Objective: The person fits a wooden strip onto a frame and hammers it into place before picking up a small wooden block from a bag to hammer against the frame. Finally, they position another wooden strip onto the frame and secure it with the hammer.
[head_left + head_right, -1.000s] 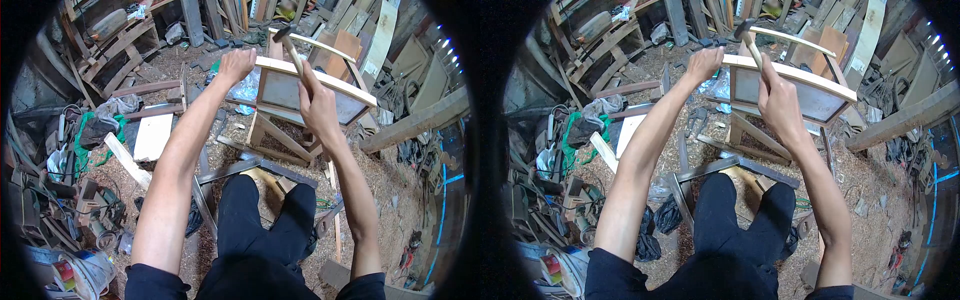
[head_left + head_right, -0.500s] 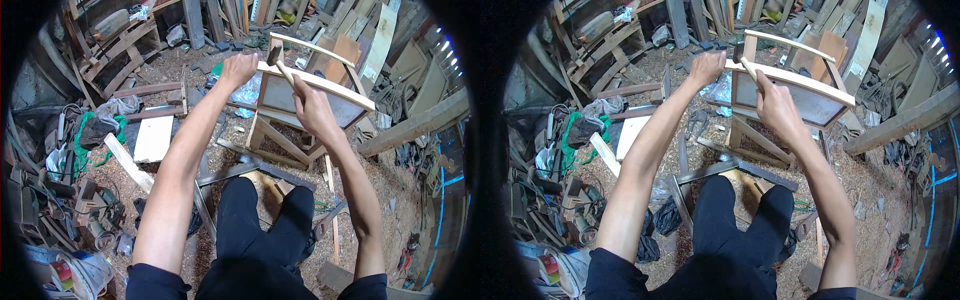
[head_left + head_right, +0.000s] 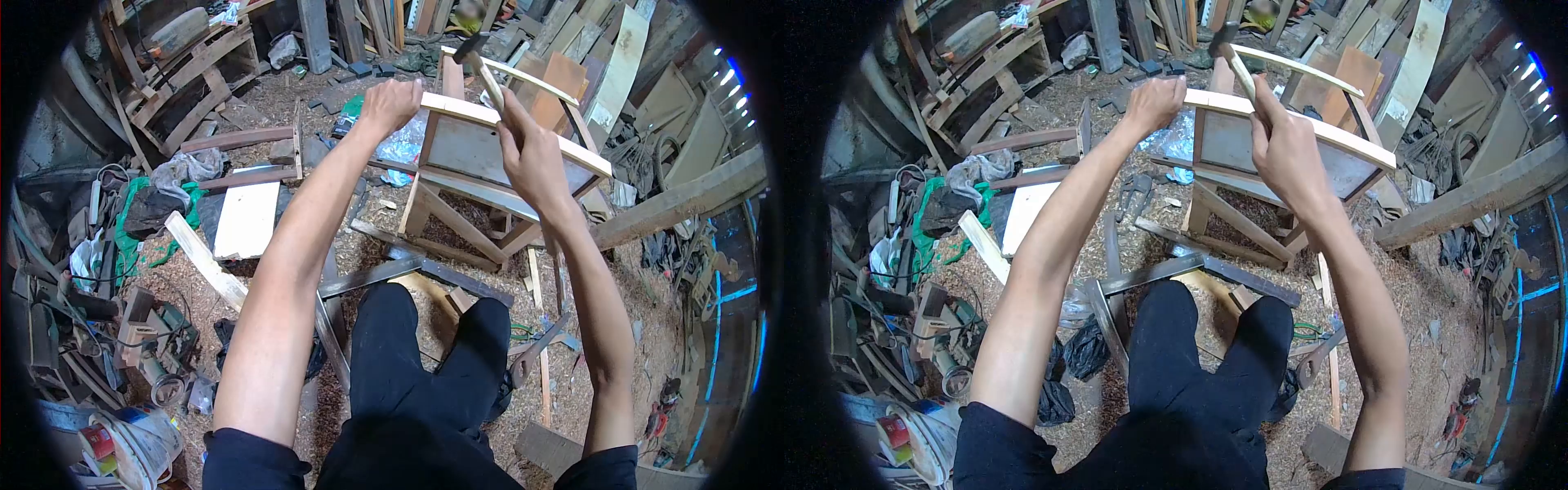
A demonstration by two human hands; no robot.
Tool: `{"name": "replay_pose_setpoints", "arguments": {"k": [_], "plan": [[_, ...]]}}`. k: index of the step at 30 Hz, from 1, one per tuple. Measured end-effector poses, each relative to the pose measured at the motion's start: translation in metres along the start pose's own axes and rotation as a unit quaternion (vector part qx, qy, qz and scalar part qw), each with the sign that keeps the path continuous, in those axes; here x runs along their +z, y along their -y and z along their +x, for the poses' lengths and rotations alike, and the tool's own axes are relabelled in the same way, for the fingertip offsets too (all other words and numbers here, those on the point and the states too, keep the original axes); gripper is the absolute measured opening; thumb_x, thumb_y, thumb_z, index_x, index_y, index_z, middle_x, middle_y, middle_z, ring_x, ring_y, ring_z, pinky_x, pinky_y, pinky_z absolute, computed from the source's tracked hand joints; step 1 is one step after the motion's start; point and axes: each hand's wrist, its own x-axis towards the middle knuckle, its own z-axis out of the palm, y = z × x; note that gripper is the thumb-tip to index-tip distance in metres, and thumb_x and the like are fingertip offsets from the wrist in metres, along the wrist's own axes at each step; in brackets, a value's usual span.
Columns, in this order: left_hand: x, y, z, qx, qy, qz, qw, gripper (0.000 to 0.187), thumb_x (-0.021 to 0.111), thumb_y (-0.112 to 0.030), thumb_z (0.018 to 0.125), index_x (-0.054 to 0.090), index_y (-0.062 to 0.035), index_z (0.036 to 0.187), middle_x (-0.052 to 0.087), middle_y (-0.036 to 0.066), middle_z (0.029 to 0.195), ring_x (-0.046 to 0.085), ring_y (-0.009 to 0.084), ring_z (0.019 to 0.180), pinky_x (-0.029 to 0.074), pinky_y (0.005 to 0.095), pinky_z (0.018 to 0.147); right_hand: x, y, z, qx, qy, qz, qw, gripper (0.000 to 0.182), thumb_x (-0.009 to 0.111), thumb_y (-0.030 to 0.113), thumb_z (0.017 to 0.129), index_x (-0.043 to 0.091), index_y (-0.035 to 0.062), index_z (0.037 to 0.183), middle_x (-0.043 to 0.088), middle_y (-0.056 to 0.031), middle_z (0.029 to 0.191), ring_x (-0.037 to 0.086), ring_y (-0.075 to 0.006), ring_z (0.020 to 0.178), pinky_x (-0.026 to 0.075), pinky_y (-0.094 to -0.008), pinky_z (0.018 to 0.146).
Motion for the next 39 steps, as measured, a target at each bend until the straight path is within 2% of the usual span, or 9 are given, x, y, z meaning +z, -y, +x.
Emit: {"name": "replay_pose_setpoints", "arguments": {"k": [5, 8, 11, 14, 21, 27, 33, 37, 39], "plan": [[-0.007, -0.002, 0.001, 0.014, -0.019, 0.007, 1.000, 0.044, 0.035, -0.029, 0.096, 0.062, -0.0019, 0.073, 0.062, 0.024, 0.071, 0.062, 0.0449, 0.070, 0.051, 0.0525, 0.065, 0.013, -0.028, 0.001, -0.042, 0.052, -0.074, 0.995, 0.045, 0.054, 0.007, 0.087, 0.048, 0.0046, 0.132, 0.062, -0.0291, 0.091, 0.064, -0.0383, 0.086, 0.047, -0.0400, 0.078], [-0.005, -0.003, -0.003, 0.014, -0.006, 0.014, 1.000, 0.045, 0.035, -0.029, 0.096, 0.062, -0.0014, 0.074, 0.062, 0.025, 0.071, 0.061, 0.0454, 0.070, 0.051, 0.0523, 0.066, 0.003, -0.018, 0.006, -0.043, 0.001, -0.015, 0.999, 0.041, 0.051, 0.007, 0.087, 0.048, 0.0025, 0.128, 0.060, -0.0318, 0.084, 0.058, -0.0486, 0.081, 0.046, -0.0487, 0.071], [-0.001, 0.000, -0.002, -0.005, 0.001, -0.003, 1.000, 0.046, 0.035, -0.031, 0.096, 0.062, -0.0008, 0.074, 0.062, 0.025, 0.072, 0.061, 0.0460, 0.071, 0.051, 0.0519, 0.067, 0.008, -0.016, 0.005, -0.049, -0.073, 0.039, 0.995, 0.039, 0.051, 0.007, 0.088, 0.050, 0.0037, 0.127, 0.060, -0.0319, 0.083, 0.058, -0.0473, 0.082, 0.045, -0.0489, 0.071], [-0.009, -0.008, -0.004, -0.005, -0.006, -0.016, 1.000, 0.047, 0.034, -0.031, 0.097, 0.063, -0.0008, 0.075, 0.062, 0.025, 0.072, 0.061, 0.0458, 0.071, 0.051, 0.0519, 0.067, 0.008, -0.032, 0.005, -0.050, 0.084, -0.087, 0.991, 0.038, 0.051, 0.006, 0.087, 0.051, 0.0008, 0.124, 0.060, -0.0317, 0.084, 0.060, -0.0463, 0.085, 0.045, -0.0489, 0.076], [-0.005, -0.004, -0.002, -0.005, 0.017, 0.000, 1.000, 0.046, 0.035, -0.030, 0.096, 0.064, -0.0008, 0.078, 0.063, 0.025, 0.075, 0.062, 0.0455, 0.074, 0.051, 0.0523, 0.070, -0.006, -0.006, 0.002, -0.065, -0.045, -0.015, 0.997, 0.039, 0.051, 0.005, 0.087, 0.049, 0.0001, 0.126, 0.062, -0.0294, 0.083, 0.061, -0.0455, 0.079, 0.047, -0.0470, 0.073], [-0.004, -0.002, -0.001, 0.002, 0.010, 0.007, 1.000, 0.043, 0.036, -0.027, 0.095, 0.064, -0.0013, 0.076, 0.064, 0.024, 0.075, 0.062, 0.0447, 0.073, 0.052, 0.0520, 0.069, 0.014, -0.026, -0.005, -0.073, 0.039, -0.046, 0.996, 0.038, 0.052, 0.005, 0.087, 0.052, 0.0002, 0.124, 0.060, -0.0296, 0.083, 0.060, -0.0457, 0.078, 0.046, -0.0472, 0.073], [0.001, 0.002, 0.001, 0.054, 0.008, 0.048, 0.997, 0.044, 0.037, -0.027, 0.095, 0.063, 0.0009, 0.073, 0.064, 0.024, 0.076, 0.063, 0.0442, 0.072, 0.052, 0.0509, 0.067, 0.001, -0.008, 0.000, -0.051, -0.038, 0.006, 0.998, 0.037, 0.051, 0.004, 0.086, 0.052, 0.0016, 0.123, 0.060, -0.0304, 0.079, 0.060, -0.0450, 0.077, 0.045, -0.0492, 0.069], [-0.009, -0.005, -0.002, 0.009, 0.004, 0.013, 1.000, 0.044, 0.036, -0.027, 0.095, 0.063, 0.0014, 0.073, 0.064, 0.024, 0.076, 0.063, 0.0441, 0.072, 0.052, 0.0510, 0.068, 0.022, -0.021, -0.007, -0.025, 0.059, -0.073, 0.995, 0.044, 0.052, 0.005, 0.087, 0.049, 0.0048, 0.131, 0.062, -0.0288, 0.084, 0.065, -0.0394, 0.076, 0.049, -0.0412, 0.072], [-0.005, 0.000, 0.001, -0.011, 0.002, 0.000, 1.000, 0.045, 0.036, -0.027, 0.095, 0.062, 0.0014, 0.073, 0.064, 0.024, 0.076, 0.063, 0.0441, 0.073, 0.052, 0.0508, 0.068, 0.020, -0.015, -0.007, -0.046, 0.045, -0.031, 0.997, 0.045, 0.050, 0.000, 0.085, 0.047, -0.0004, 0.129, 0.061, -0.0299, 0.078, 0.063, -0.0438, 0.071, 0.048, -0.0483, 0.067]]}}
